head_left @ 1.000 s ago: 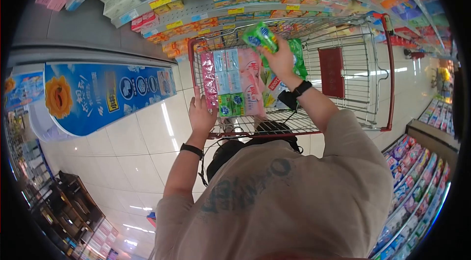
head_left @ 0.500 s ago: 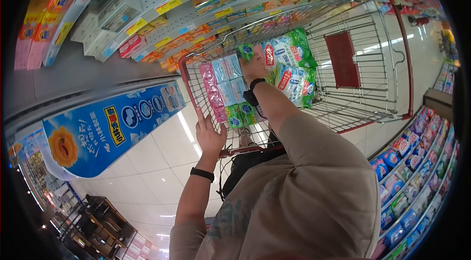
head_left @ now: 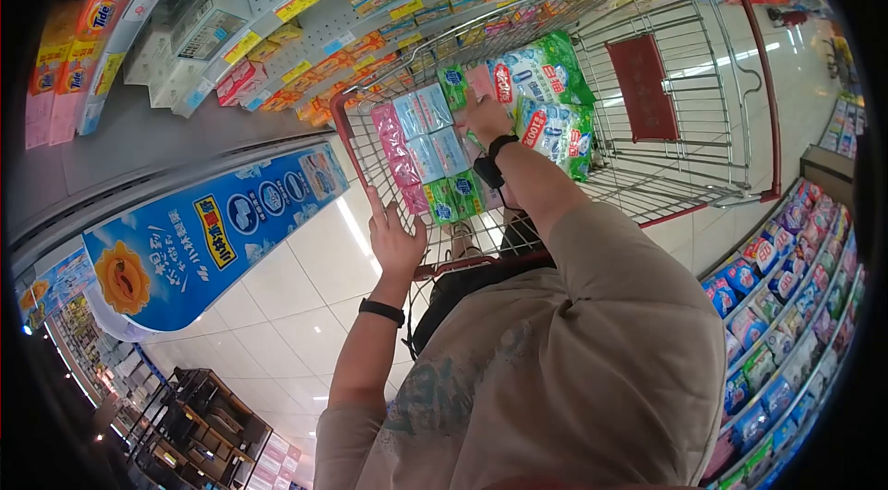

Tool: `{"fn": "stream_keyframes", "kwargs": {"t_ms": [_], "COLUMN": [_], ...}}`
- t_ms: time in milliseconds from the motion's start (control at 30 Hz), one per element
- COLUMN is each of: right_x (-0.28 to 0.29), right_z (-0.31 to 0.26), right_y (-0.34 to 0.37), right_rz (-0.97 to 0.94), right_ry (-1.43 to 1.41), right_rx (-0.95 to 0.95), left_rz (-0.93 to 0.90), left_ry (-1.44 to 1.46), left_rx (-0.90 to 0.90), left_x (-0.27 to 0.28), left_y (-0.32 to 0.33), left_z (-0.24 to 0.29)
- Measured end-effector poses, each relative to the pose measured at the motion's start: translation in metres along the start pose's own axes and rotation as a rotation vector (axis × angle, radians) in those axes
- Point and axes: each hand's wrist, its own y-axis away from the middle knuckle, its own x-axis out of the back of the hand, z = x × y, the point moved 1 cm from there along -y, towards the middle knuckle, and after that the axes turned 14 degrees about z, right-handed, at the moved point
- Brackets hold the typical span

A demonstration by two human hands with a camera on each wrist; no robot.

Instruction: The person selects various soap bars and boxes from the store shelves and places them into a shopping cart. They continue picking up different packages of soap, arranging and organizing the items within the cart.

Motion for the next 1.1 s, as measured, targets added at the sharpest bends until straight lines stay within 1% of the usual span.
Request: {"fn": "stream_keyframes", "kwargs": {"t_ms": [100, 200, 233, 333, 400, 533, 567, 600, 633, 733, 833, 867, 933, 967, 1033, 1100], "right_x": [0.005, -0.012, -0.015, 0.002, 0.002, -0.035, -0.027, -0.054, -0.046, -0.015, 0.015, 0.026, 0.073, 0.095, 0.156, 0.206], "right_z": [-0.006, -0.011, -0.019, -0.031, -0.013, 0.037, 0.036, 0.048, 0.047, 0.047, 0.036, 0.037, 0.041, 0.050, 0.060, 0.087], "right_y": [0.002, -0.011, -0.009, 0.017, 0.008, -0.012, -0.006, -0.021, -0.019, -0.015, -0.026, -0.027, -0.025, -0.016, 0.005, 0.019], "right_rz": [0.129, 0.014, 0.055, 0.094, -0.090, -0.166, -0.169, -0.075, -0.110, -0.237, -0.327, -0.295, -0.215, 0.014, 0.098, 0.149], "right_ry": [-0.028, -0.199, -0.110, -0.005, -0.142, -0.283, -0.271, -0.127, -0.008, -0.168, -0.026, -0.038, -0.062, -0.119, -0.162, -0.230], "right_rx": [-0.011, -0.137, -0.199, -0.254, -0.163, 0.063, 0.080, 0.227, 0.293, 0.312, 0.420, 0.421, 0.421, 0.477, 0.398, 0.277], "left_rz": [-0.025, -0.021, -0.012, -0.017, -0.014, 0.007, 0.007, 0.009, -0.008, -0.053, -0.070, -0.078, -0.089, -0.071, -0.039, 0.042], "left_ry": [-0.002, 0.014, 0.030, 0.008, 0.023, 0.044, 0.047, 0.049, 0.054, 0.068, 0.067, 0.062, 0.061, 0.061, 0.052, 0.151], "left_rx": [0.027, 0.028, 0.023, 0.035, 0.033, 0.031, 0.027, 0.024, 0.035, 0.060, 0.059, 0.063, 0.060, 0.031, -0.020, 0.043], "left_x": [-0.003, -0.002, -0.003, -0.004, -0.003, -0.008, -0.007, -0.007, -0.006, -0.003, 0.001, 0.002, 0.005, 0.003, 0.003, 0.016], "left_y": [-0.001, 0.001, 0.001, 0.000, 0.002, 0.006, 0.007, 0.004, 0.003, 0.001, 0.001, 0.004, 0.001, 0.002, 0.005, 0.009], "left_z": [0.003, 0.001, 0.003, 0.004, 0.003, -0.003, -0.002, -0.001, -0.001, 0.002, 0.001, 0.000, 0.005, 0.005, 0.000, 0.010]}}
